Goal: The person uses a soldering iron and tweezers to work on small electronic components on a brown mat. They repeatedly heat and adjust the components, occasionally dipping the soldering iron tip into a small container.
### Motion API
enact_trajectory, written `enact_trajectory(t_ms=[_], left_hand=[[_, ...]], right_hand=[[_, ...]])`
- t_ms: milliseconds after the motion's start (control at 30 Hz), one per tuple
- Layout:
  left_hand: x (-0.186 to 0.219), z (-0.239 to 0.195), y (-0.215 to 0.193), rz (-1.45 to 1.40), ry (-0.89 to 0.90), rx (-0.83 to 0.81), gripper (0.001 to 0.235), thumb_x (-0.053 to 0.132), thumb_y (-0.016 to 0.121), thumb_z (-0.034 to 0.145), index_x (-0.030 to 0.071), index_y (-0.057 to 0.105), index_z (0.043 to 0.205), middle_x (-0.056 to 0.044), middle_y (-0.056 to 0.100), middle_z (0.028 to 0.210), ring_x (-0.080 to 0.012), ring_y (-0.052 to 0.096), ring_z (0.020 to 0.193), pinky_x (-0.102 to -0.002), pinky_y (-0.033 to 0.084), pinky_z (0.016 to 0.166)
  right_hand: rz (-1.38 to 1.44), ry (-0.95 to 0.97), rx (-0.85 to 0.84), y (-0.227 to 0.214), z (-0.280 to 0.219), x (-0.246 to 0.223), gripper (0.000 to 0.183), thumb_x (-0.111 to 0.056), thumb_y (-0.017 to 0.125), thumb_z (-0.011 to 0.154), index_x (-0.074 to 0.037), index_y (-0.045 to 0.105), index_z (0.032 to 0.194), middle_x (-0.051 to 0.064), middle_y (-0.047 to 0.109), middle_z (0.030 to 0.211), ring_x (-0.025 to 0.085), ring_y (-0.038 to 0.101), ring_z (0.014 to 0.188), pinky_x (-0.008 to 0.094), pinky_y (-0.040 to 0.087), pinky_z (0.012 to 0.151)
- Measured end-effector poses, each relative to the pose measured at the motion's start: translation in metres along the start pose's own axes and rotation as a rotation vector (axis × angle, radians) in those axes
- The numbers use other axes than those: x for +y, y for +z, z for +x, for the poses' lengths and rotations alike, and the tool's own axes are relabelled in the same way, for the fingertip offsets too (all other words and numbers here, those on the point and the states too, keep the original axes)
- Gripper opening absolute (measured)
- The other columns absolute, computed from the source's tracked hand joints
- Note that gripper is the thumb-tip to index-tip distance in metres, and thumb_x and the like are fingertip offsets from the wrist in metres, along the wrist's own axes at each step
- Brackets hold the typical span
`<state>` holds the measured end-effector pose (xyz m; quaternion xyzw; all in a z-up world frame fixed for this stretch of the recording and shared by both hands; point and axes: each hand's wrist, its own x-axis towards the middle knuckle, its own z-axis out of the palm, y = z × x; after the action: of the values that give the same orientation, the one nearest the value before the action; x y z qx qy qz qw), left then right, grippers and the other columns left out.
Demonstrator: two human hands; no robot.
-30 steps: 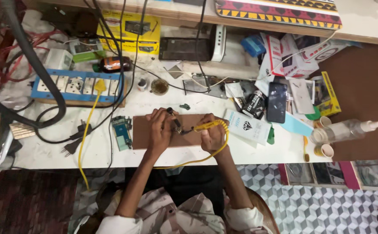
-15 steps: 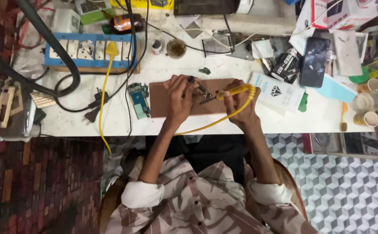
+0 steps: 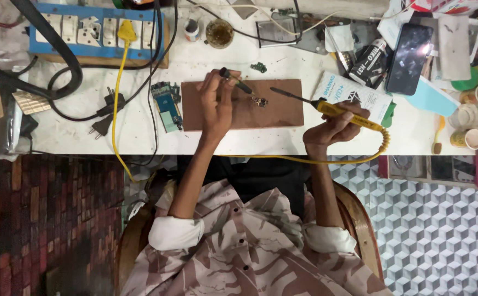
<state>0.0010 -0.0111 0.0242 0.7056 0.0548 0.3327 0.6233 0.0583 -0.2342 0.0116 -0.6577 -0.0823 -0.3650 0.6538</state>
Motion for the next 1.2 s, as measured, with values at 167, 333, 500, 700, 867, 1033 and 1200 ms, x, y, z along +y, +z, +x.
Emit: enact_trajectory(t_ms=[167, 333, 500, 700, 867, 1033, 1200], left_hand=[[0.008, -0.003, -0.002, 0.216, 0.059, -0.031, 0.028, 0.023, 0.047, 0.113, 0.004, 0.068, 0.111, -0.006, 0.067, 0.100, -0.0214, 0.053, 0.094, -0.034, 0.040, 0.090], [0.005, -0.004, -0.001, 0.256, 0.070, 0.122, 0.031, 0.026, 0.047, 0.112, 0.004, 0.068, 0.107, -0.005, 0.064, 0.095, -0.0211, 0.053, 0.093, -0.034, 0.039, 0.090], [0.002, -0.004, -0.001, 0.149, 0.054, 0.147, 0.032, 0.029, 0.048, 0.113, 0.003, 0.066, 0.107, -0.006, 0.065, 0.098, -0.0180, 0.062, 0.091, -0.034, 0.043, 0.090], [-0.007, -0.006, -0.001, -0.064, -0.049, 0.158, 0.033, 0.032, 0.049, 0.114, 0.002, 0.064, 0.113, -0.004, 0.063, 0.099, -0.0131, 0.056, 0.092, -0.030, 0.046, 0.085], [-0.027, -0.004, -0.002, -0.125, -0.064, 0.152, 0.033, 0.033, 0.051, 0.114, 0.002, 0.062, 0.111, -0.001, 0.061, 0.098, -0.0090, 0.051, 0.093, -0.027, 0.044, 0.089], [-0.033, -0.012, 0.000, -0.187, -0.124, 0.202, 0.033, 0.034, 0.051, 0.113, 0.004, 0.064, 0.114, 0.002, 0.059, 0.096, -0.0067, 0.050, 0.091, -0.025, 0.042, 0.085], [-0.037, -0.011, 0.001, -0.294, -0.268, 0.249, 0.030, 0.032, 0.054, 0.108, 0.005, 0.065, 0.113, 0.003, 0.059, 0.091, -0.0043, 0.042, 0.075, -0.022, 0.036, 0.066]], right_hand=[[0.063, 0.061, 0.006, 0.004, -0.001, 0.003, 0.044, -0.049, 0.048, 0.110, -0.005, 0.050, 0.104, 0.006, 0.048, 0.093, 0.012, 0.046, 0.067, 0.024, 0.036, 0.057], [0.049, 0.061, 0.020, -0.003, -0.003, 0.010, 0.043, -0.049, 0.047, 0.113, -0.007, 0.049, 0.107, 0.006, 0.047, 0.095, 0.013, 0.049, 0.071, 0.025, 0.042, 0.060], [0.106, 0.104, 0.056, -0.002, -0.003, 0.002, 0.043, -0.050, 0.046, 0.111, -0.007, 0.048, 0.112, 0.007, 0.050, 0.101, 0.016, 0.057, 0.074, 0.027, 0.042, 0.058], [0.282, 0.080, 0.013, 0.009, 0.006, -0.021, 0.045, -0.051, 0.048, 0.110, -0.006, 0.049, 0.118, 0.011, 0.058, 0.086, 0.016, 0.055, 0.059, 0.027, 0.039, 0.050], [0.457, 0.299, 0.286, 0.010, 0.024, -0.022, 0.047, -0.044, 0.048, 0.112, 0.002, 0.052, 0.119, 0.010, 0.058, 0.091, 0.013, 0.050, 0.066, 0.028, 0.041, 0.058], [0.399, 0.247, -0.075, 0.039, 0.014, -0.005, 0.032, -0.033, 0.050, 0.114, -0.002, 0.056, 0.121, 0.008, 0.060, 0.078, 0.012, 0.054, 0.055, 0.025, 0.040, 0.048], [0.289, 0.263, -0.373, 0.093, 0.017, 0.022, 0.030, -0.023, 0.056, 0.111, 0.002, 0.057, 0.128, 0.012, 0.069, 0.099, 0.013, 0.062, 0.063, 0.025, 0.046, 0.053]])
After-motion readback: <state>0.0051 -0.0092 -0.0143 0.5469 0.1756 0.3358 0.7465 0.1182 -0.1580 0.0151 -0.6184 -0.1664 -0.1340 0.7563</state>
